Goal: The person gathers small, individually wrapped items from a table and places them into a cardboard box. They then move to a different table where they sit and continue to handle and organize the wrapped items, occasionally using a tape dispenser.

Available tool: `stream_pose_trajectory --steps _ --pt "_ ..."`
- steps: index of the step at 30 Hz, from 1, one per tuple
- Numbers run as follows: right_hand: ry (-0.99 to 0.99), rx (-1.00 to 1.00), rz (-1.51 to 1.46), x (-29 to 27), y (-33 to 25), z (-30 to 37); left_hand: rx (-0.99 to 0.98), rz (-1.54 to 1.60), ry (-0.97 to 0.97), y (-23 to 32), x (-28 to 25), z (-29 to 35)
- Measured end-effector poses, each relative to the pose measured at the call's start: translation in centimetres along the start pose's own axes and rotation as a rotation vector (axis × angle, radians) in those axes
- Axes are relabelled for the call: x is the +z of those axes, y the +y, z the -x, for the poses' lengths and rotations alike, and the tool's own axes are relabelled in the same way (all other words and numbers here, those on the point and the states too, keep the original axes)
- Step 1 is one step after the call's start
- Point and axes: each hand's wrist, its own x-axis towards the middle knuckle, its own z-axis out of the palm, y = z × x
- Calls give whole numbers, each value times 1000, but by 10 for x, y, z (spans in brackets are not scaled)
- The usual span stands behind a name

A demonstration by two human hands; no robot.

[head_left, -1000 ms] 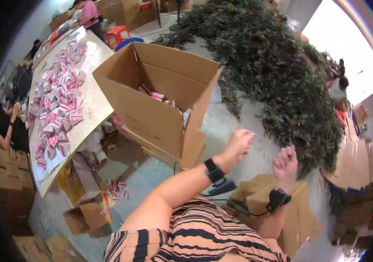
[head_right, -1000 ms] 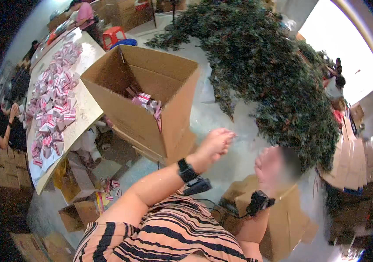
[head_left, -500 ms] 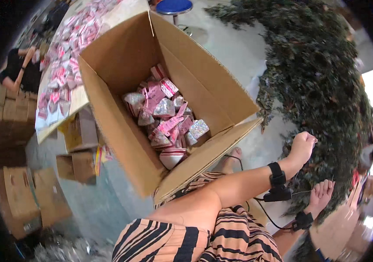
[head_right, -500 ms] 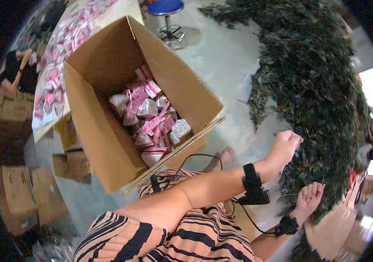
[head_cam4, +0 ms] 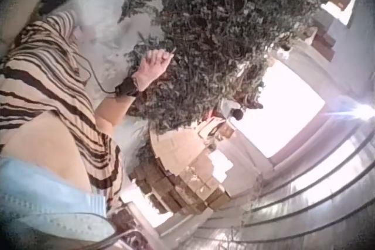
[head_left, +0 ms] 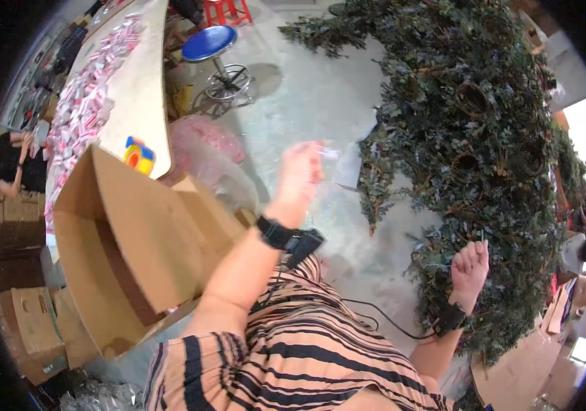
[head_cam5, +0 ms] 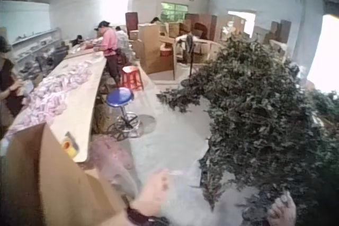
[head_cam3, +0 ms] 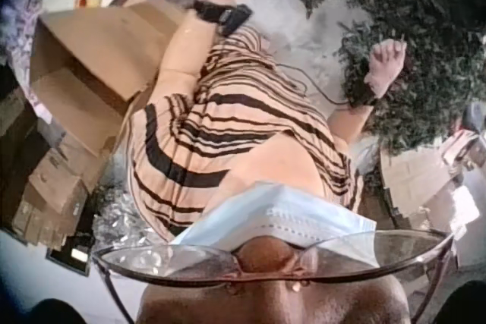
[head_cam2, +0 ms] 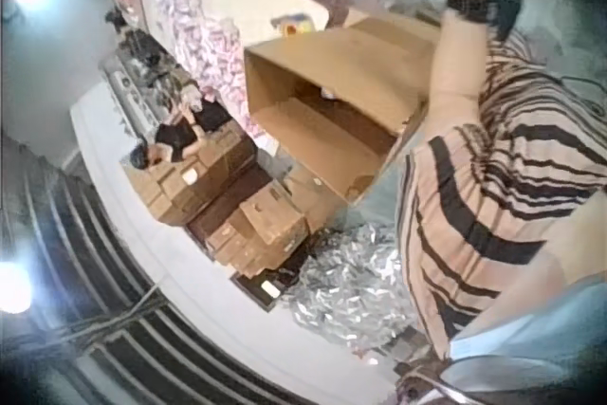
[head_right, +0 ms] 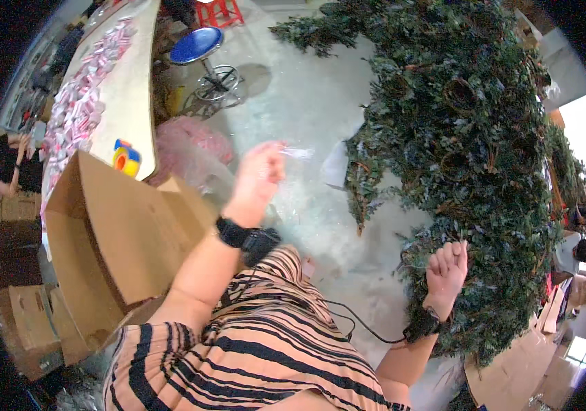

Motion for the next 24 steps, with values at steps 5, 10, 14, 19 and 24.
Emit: stream_pose_trajectory --steps 5,10,14,19,24 --pt "81 60 -7 12 7 -88 73 41 105 39 -61 -63" --pt "67 83 50 60 29 -198 120 70 296 89 -95 -123" --pt "-58 172 -15 100 56 -300 174 125 410 146 -108 -185" --pt "-157 307 25 199 121 -429 296 160 516 226 -124 -251" --pt "-270 432 104 284 188 -541 378 240 638 274 -145 -307"
